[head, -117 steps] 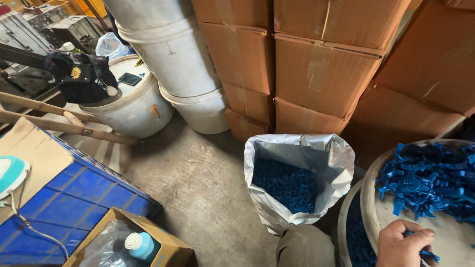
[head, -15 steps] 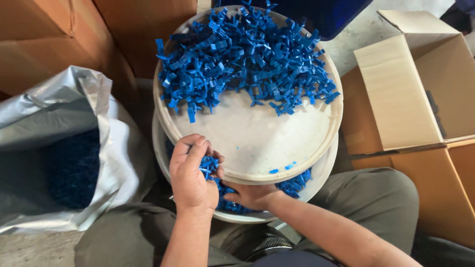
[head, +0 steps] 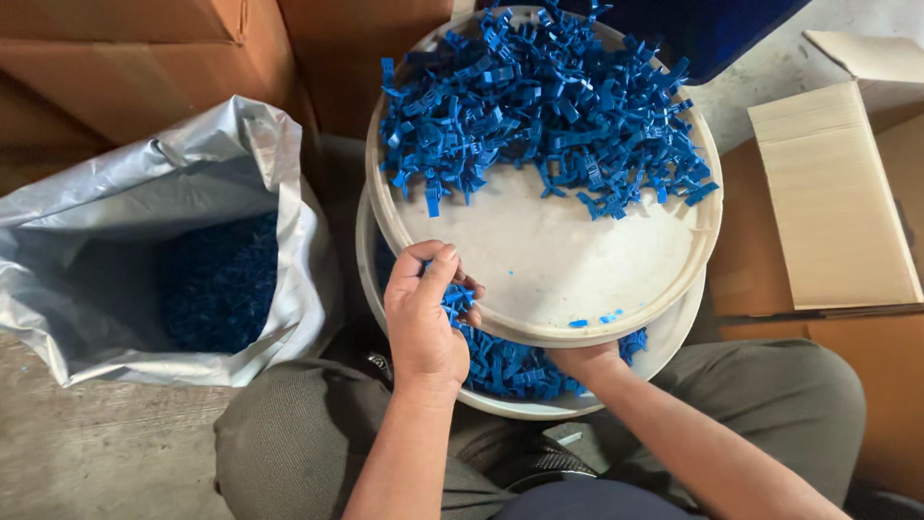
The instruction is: The person sits on the floor and uses both hands to pick up small blue plastic pieces from a white bucket lid, separating them and transferring them into a white bag. The person repeatedly scoops and moves the pieces between the lid and the bag.
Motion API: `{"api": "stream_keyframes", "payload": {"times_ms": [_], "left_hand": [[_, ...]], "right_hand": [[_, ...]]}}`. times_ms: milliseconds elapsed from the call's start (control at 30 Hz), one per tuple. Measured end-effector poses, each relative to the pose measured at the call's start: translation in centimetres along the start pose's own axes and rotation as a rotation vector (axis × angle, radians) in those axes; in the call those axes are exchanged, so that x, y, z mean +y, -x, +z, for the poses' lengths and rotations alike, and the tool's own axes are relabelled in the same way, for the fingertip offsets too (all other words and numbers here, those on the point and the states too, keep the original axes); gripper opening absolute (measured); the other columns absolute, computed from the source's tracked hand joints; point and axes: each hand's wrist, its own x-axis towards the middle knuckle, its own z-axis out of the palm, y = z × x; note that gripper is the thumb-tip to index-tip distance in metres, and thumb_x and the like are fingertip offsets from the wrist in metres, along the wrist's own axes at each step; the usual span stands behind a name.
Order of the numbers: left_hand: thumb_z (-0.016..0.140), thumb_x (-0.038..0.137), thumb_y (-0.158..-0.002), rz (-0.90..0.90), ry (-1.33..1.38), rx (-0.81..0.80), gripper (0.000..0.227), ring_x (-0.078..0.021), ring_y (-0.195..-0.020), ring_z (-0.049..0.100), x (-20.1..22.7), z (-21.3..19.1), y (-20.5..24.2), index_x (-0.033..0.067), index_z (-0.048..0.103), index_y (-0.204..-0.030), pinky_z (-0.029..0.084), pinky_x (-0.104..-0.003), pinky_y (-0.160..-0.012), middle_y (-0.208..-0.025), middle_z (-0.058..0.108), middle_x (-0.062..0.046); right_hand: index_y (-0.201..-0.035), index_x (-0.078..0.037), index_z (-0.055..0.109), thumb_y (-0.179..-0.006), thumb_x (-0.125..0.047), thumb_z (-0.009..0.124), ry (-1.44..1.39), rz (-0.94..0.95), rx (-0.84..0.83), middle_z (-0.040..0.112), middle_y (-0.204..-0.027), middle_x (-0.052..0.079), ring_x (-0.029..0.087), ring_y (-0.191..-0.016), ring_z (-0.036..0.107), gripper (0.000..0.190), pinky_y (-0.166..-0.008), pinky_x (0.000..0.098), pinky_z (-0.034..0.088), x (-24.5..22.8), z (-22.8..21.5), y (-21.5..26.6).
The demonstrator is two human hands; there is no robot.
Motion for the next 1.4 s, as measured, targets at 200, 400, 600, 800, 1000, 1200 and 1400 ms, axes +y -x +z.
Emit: {"api": "stream_keyframes", "payload": {"times_ms": [200, 400, 600, 800, 1000, 1200, 1400], "left_hand": [[0.068, 0.017, -0.091, 0.049, 0.083, -0.031, 0.015, -0.018, -0.064, 0.062, 0.6, -0.8, -0.1, 0.0095, 0.061, -0.102, 0.042, -0.028, -0.045, -0.078, 0.058, -0.003], [0.069, 0.014, -0.093, 0.089, 0.139, -0.008, 0.013, -0.0148, -0.058, 0.059, 2.4, 0.3, 1.6, 0.0107, 0.059, -0.101, 0.044, -0.027, -0.041, -0.074, 0.058, -0.005], [0.068, 0.01, -0.087, 0.506, 0.323, 0.13, 0.013, -0.0174, -0.055, 0.06, 8.6, -2.7, 0.3, 0.0107, 0.057, -0.094, 0.043, -0.029, -0.038, -0.071, 0.058, -0.005], [0.078, 0.02, -0.086, 0.862, -0.672, 0.652, 0.017, -0.0236, -0.098, 0.059, 17.6, -7.2, 0.0, 0.008, 0.068, -0.095, 0.048, -0.036, -0.089, -0.102, 0.065, -0.01], [0.076, 0.011, -0.096, 1.068, -0.69, 0.253, 0.032, -0.0169, -0.11, 0.059, 10.4, -6.0, -0.5, 0.0005, 0.061, -0.121, 0.047, -0.031, -0.101, -0.119, 0.061, -0.01], [0.08, 0.018, -0.08, 0.265, -1.054, -0.358, 0.033, -0.0197, -0.075, 0.065, 1.6, 0.8, -5.3, 0.0084, 0.072, -0.111, 0.055, -0.033, -0.068, -0.094, 0.072, -0.006], [0.08, 0.044, -0.079, 0.206, -1.546, -0.39, 0.051, -0.024, -0.092, 0.075, -0.5, 1.6, -6.8, 0.0186, 0.066, -0.121, 0.059, -0.038, -0.084, -0.103, 0.076, -0.004]], "right_hand": [[-0.125, -0.017, 0.068, -0.088, -0.034, 0.058, -0.079, -0.056, 0.131, 0.069, -0.126, 0.016, 0.041, -0.116, 0.062, 0.041, -0.099, 0.0557, 0.044, 0.4, 1.5, 0.6], [-0.133, -0.015, 0.064, -0.084, -0.059, 0.063, -0.211, 0.032, -0.249, 0.062, -0.134, 0.02, 0.042, -0.125, 0.055, 0.066, -0.107, 0.0556, 0.037, -0.2, -2.0, 3.9], [-0.112, -0.017, 0.07, -0.077, -0.046, 0.073, -0.36, -0.144, 0.109, 0.068, -0.114, 0.011, 0.033, -0.108, 0.062, 0.045, -0.094, 0.0485, 0.045, -1.9, 1.7, -0.6], [-0.091, -0.018, 0.076, -0.07, -0.032, 0.084, -0.465, -0.257, 0.401, 0.074, -0.093, 0.001, 0.024, -0.092, 0.069, 0.026, -0.081, 0.0414, 0.052, 1.4, 4.5, 5.0], [-0.085, -0.017, 0.076, -0.07, -0.022, 0.084, -0.49, -0.291, 0.546, 0.073, -0.084, -0.001, 0.021, -0.08, 0.069, 0.018, -0.069, 0.0383, 0.051, 1.6, 5.8, 7.5], [-0.108, -0.002, 0.07, -0.09, -0.01, 0.073, -0.865, 0.037, 0.811, 0.078, -0.097, 0.005, 0.019, -0.09, 0.076, 0.02, -0.079, 0.0348, 0.065, 1.6, -0.8, 8.1], [-0.115, -0.007, 0.067, -0.078, -0.013, 0.077, -0.511, 0.317, 0.579, 0.07, -0.109, 0.016, 0.04, -0.103, 0.068, 0.039, -0.089, 0.0436, 0.054, 16.2, -6.7, -0.6]]}}
